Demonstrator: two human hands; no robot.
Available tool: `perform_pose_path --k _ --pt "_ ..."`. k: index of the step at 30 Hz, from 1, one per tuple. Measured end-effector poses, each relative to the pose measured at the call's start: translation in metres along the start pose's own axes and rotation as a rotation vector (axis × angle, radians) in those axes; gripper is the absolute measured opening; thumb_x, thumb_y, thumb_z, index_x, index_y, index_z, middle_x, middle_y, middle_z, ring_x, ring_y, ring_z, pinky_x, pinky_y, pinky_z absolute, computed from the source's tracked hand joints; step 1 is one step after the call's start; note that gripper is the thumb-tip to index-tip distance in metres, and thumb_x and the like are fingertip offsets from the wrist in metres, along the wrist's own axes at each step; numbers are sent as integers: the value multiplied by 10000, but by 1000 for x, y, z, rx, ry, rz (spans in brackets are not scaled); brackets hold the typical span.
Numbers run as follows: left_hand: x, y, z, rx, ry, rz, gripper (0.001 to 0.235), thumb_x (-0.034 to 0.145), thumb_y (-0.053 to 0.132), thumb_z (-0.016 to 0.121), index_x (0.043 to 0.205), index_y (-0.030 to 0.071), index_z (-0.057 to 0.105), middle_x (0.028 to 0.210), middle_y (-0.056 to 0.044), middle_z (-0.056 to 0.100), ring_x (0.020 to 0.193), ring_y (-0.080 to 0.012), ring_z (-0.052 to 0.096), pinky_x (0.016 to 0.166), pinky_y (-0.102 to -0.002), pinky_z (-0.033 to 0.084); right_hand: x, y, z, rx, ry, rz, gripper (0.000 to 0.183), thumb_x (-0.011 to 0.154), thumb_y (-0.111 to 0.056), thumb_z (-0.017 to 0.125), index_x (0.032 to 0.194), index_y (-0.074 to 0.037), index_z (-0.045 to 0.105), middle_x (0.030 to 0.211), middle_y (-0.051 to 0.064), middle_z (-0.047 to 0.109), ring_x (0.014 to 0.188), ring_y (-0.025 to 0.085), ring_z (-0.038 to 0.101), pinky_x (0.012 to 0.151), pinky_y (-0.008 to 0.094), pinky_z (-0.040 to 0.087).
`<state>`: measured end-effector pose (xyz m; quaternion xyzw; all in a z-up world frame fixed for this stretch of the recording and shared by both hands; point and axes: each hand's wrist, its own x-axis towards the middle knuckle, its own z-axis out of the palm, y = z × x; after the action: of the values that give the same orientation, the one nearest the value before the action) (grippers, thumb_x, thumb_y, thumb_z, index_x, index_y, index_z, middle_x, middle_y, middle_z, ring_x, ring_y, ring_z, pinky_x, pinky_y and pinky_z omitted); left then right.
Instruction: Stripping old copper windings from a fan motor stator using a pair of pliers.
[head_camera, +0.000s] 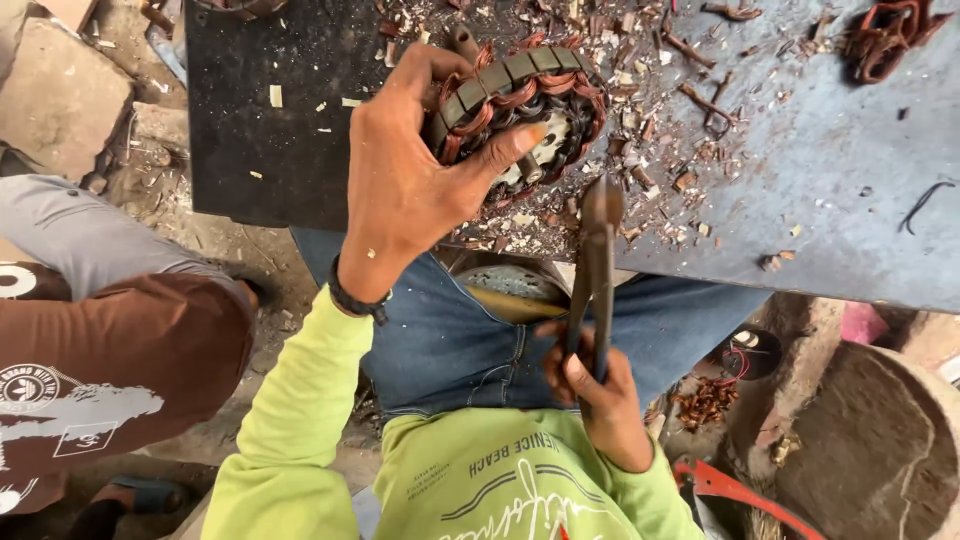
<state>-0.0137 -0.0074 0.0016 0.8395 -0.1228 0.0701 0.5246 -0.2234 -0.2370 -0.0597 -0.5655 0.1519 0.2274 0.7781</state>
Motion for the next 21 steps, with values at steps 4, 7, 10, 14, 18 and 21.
perform_pose_path --k 4,7,10,14,18,21 --pt "4 0 -3 -191 -9 99 570 946 495 814 1197 36 585 1113 -63 680 978 -117 740 787 -248 617 -3 -33 16 385 -6 48 544 850 -111 730 1343 -49 507 966 35 516 729 128 451 584 274 355" --pt "-1 -20 3 -92 -15 46 676 900 611 838 1136 30 586 932 -15 686 836 -90 696 751 -247 580 -17 16 -7 487 40 -30 446 854 22 768 1176 -91 481 1008 62 511 837 179 479 666 306 382" --pt "-5 -17 8 -10 -92 -36 629 897 653 796 1043 53 675 895 11 691 731 -59 667 732 -257 547 -16 46 -20 531 76 58 357 891 81 788 936 -87 476 946 132 528 864 212 474 731 333 394" --pt "11 5 6 -21 -147 -215 618 838 659 765 1020 69 731 719 8 621 630 -74 586 599 -272 462 -5 62 -38 560 -26 104 237 950 52 769 965 -5 539 1006 189 588 897 258 517 796 375 433" --pt "16 7 1 -53 -160 -136 541 908 559 821 1034 43 715 752 28 587 654 -80 541 597 -277 456 4 7 -20 462 -210 116 462 931 -181 680 1335 1 548 1126 154 667 1189 322 592 1035 483 466" --pt "22 13 -3 -183 -225 -201 497 886 493 831 1085 55 706 793 45 594 609 -67 527 549 -270 458 -2 -16 -22 171 -255 90 608 971 -336 612 1468 -4 505 1196 142 700 1288 313 600 1142 479 429"
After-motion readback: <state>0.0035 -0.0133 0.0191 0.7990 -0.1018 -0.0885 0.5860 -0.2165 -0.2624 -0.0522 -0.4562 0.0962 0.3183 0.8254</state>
